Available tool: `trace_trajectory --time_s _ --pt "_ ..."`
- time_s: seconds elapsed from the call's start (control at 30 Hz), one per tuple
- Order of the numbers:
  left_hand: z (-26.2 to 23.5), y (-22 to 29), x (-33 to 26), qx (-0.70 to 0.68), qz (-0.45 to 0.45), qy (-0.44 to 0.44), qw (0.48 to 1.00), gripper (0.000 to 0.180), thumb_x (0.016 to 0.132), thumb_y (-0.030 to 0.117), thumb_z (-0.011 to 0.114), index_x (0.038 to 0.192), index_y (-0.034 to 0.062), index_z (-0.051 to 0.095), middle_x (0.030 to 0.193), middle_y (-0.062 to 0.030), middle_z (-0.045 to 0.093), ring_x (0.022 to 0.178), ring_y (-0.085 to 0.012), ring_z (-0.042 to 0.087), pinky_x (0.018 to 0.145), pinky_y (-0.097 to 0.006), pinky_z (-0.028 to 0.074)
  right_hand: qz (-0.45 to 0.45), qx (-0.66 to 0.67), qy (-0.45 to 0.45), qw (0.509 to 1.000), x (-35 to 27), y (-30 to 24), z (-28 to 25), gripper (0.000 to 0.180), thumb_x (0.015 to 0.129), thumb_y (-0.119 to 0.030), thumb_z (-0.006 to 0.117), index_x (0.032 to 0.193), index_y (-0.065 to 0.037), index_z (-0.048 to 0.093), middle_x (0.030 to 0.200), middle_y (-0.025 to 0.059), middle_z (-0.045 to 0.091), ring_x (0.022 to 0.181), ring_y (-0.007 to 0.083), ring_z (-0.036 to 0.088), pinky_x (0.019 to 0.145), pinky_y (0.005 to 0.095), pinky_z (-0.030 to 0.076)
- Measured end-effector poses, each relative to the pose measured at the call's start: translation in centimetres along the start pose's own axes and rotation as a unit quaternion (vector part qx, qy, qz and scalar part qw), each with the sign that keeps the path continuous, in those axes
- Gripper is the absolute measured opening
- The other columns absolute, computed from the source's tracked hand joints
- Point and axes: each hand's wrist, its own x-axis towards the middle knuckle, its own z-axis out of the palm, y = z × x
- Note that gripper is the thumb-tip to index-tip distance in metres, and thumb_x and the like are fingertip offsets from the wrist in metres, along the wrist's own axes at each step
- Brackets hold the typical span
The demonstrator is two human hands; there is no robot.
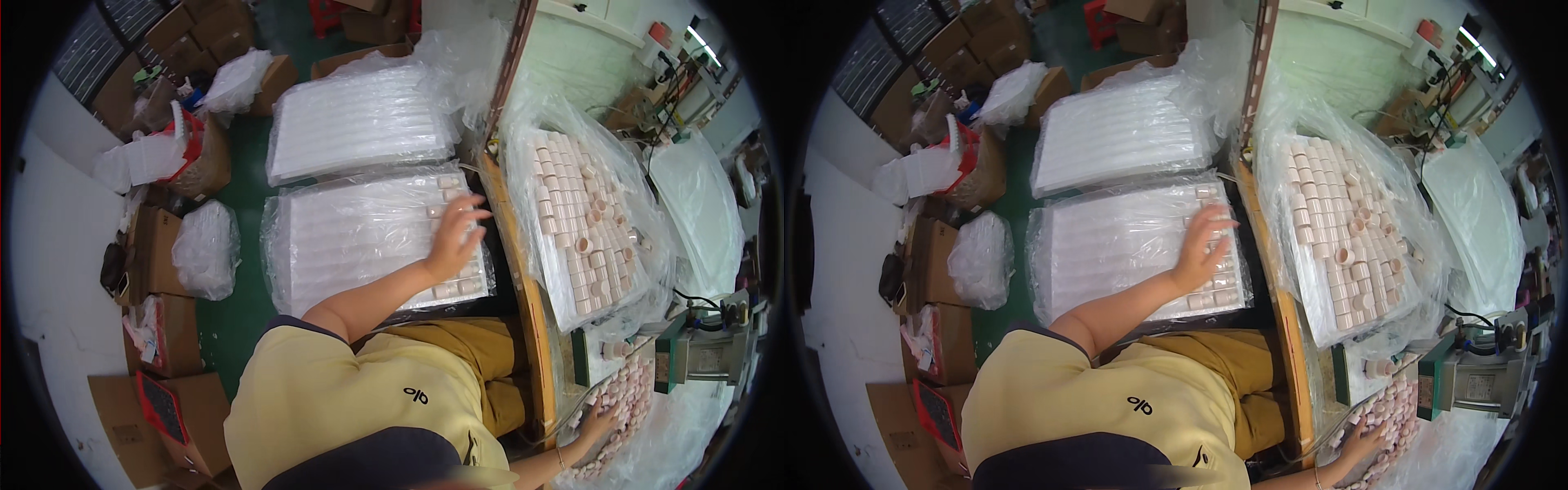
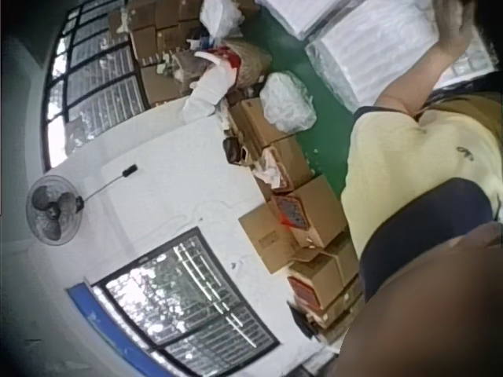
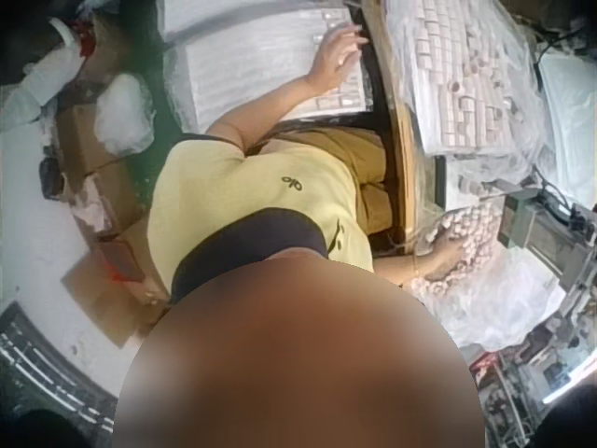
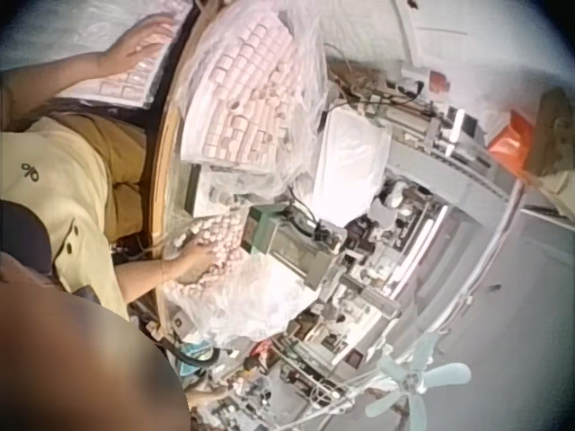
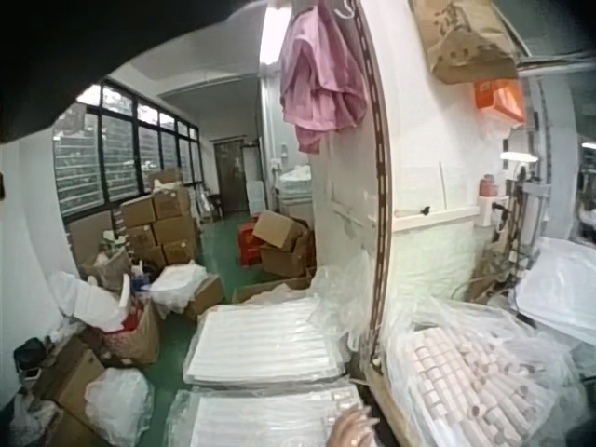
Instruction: Applying glue or sealant to small plastic/rubber components using a manual press machine in a factory setting.
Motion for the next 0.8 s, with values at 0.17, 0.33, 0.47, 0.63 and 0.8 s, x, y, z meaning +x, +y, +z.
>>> trace_trajectory --time_s 0.17,0.33,0.47,0.63,0.8 --pt "6.7 6.2 5.3 -0.156 0.124 -0.200 0.959 0.026 0.078 0.004 0.061 0.104 0.0057 0.058 0.113 -0.0114 0.057 0.109 -0.0297 0.052 0.094 -0.041 0.039 -0.010 0.011 -0.022 1.000 0.3 -1.7 -1.8 0.058 0.081 -0.027 0.068 0.131 -0.008 0.046 0.119 0.0281 0.048 0.109 0.0407 0.049 0.089 0.0446 0.042" --pt "17.0 7.0 7.0 -0.024 0.170 -0.203 0.964 0.042 0.076 0.016 0.066 0.116 0.0056 0.056 0.121 -0.0164 0.052 0.123 -0.0371 0.038 0.102 -0.046 0.032 0.013 0.030 0.008 0.999 -3.0 -3.9 -3.0 0.046 0.078 -0.015 0.069 0.121 -0.009 0.054 0.101 0.0195 0.052 0.092 0.0339 0.055 0.073 0.0398 0.046" --pt "20.2 5.1 7.2 0.051 0.176 -0.353 0.917 0.056 0.072 0.022 0.070 0.122 0.0051 0.054 0.126 -0.0188 0.049 0.127 -0.0412 0.032 0.105 -0.049 0.028 0.031 0.134 0.033 0.990 -5.6 -2.8 -2.4 0.053 0.074 -0.002 0.063 0.126 -0.005 0.053 0.113 0.0175 0.059 0.086 0.0286 0.055 0.068 0.0345 0.045" --pt "18.5 2.5 6.9 -0.040 0.208 -0.334 0.918 0.040 0.072 0.009 0.067 0.112 0.0051 0.060 0.115 -0.0166 0.058 0.105 -0.0336 0.052 0.093 -0.041 0.041 0.194 0.429 0.128 0.873 -8.0 -3.7 -2.1 0.049 0.077 -0.010 0.074 0.118 -0.001 0.050 0.109 0.0135 0.058 0.086 0.0167 0.057 0.073 0.0279 0.048" --pt "17.2 4.4 8.4 -0.074 0.213 -0.332 0.916 0.032 0.070 0.011 0.070 0.101 0.0042 0.064 0.098 -0.0129 0.062 0.095 -0.0312 0.053 0.086 -0.040 0.042 0.265 0.542 0.136 0.786 -9.3 -5.5 -4.7 0.030 0.082 -0.010 0.069 0.106 -0.001 0.055 0.093 0.0064 0.062 0.081 0.0114 0.061 0.059 0.0219 0.049"
